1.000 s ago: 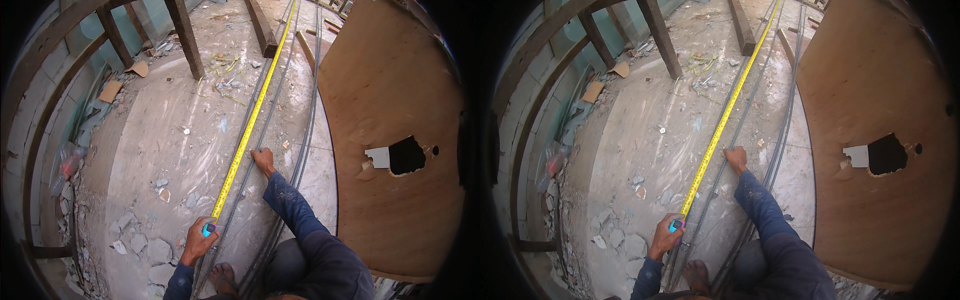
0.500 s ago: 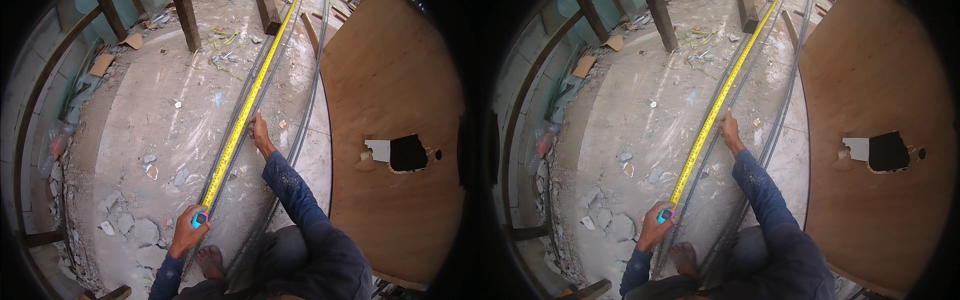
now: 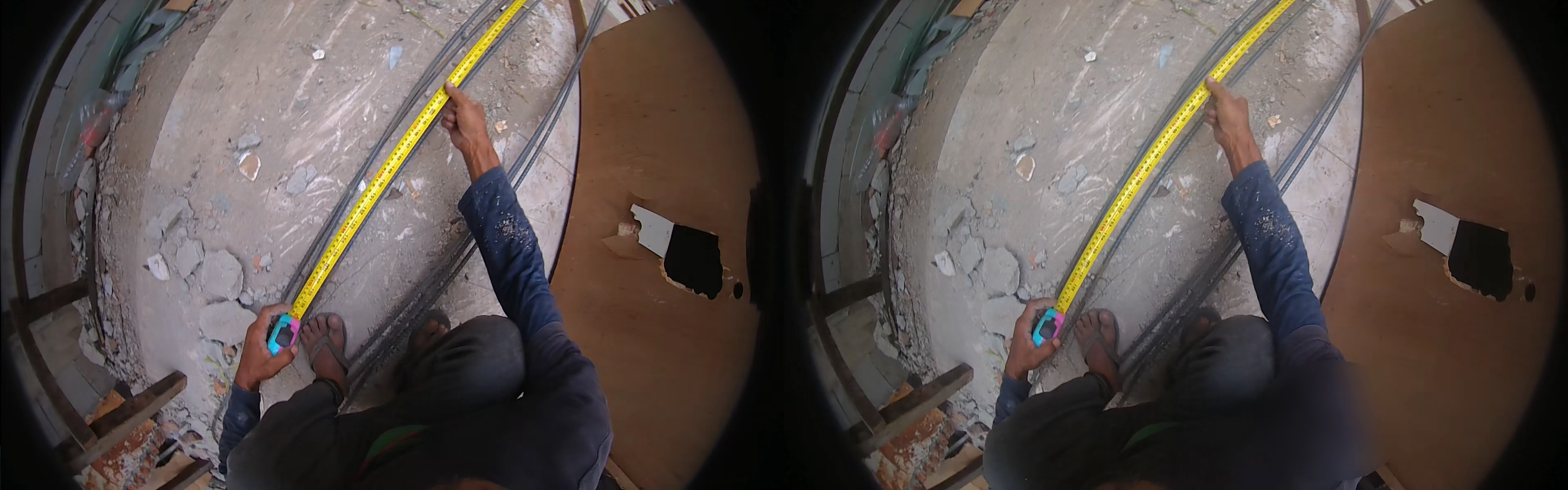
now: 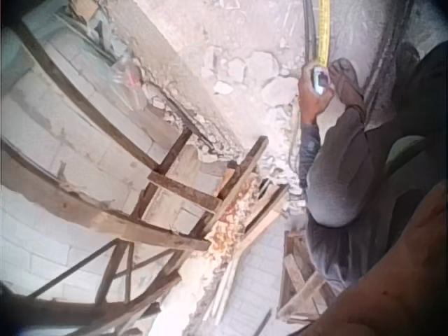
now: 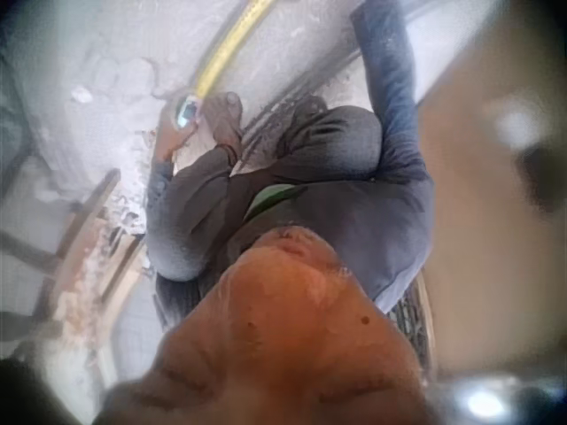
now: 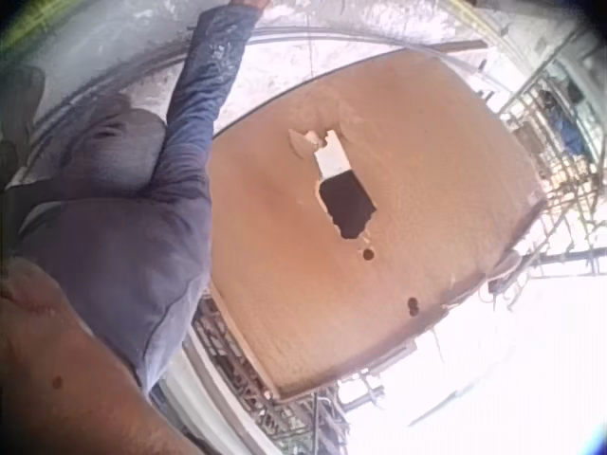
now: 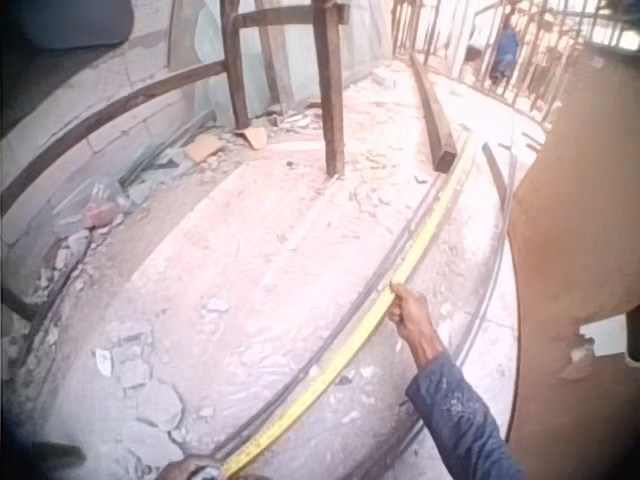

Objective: The person measures lengths of rebar on the floor using a tape measure and marks them with a piece of white chalk.

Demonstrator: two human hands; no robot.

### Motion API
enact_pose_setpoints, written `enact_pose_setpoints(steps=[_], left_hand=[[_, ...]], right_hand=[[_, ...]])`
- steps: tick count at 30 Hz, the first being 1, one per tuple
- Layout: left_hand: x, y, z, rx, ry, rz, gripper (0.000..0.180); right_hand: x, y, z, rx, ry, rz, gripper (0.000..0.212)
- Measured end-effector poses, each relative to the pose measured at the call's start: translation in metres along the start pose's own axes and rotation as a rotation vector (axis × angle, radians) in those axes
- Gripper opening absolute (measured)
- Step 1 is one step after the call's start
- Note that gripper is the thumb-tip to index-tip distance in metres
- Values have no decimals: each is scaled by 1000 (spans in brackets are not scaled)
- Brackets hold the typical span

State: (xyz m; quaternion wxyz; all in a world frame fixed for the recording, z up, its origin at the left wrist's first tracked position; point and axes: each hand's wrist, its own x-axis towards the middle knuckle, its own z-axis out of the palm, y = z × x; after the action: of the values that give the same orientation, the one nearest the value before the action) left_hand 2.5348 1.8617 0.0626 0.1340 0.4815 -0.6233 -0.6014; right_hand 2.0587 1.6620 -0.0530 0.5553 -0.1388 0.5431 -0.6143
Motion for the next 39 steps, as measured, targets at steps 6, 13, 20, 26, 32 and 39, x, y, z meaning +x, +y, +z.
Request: enact_pose_setpoints(steps=[6,13,20,26,32,39], left_hand=[[-3,-2,23,70,30,-22,70],[3,-4,35,17,-47,30,76],[7,-9,36,20,-52,4,76],[17,-11,43,127,31,94,70],[28,-17,59,10,-52,-20,69],[11,-38,59,68,-57,-41,59]], right_hand=[[-20,11,15,-87,6,11,25],[-62,32,2,-88,36,45,29],[-96,56,1,-68,-37,120,31],[-137,88,13,-185,-161,133,29],[-234,142,32,-358,-456,372,33],[-210,139,24,-173,-259,346,37]])
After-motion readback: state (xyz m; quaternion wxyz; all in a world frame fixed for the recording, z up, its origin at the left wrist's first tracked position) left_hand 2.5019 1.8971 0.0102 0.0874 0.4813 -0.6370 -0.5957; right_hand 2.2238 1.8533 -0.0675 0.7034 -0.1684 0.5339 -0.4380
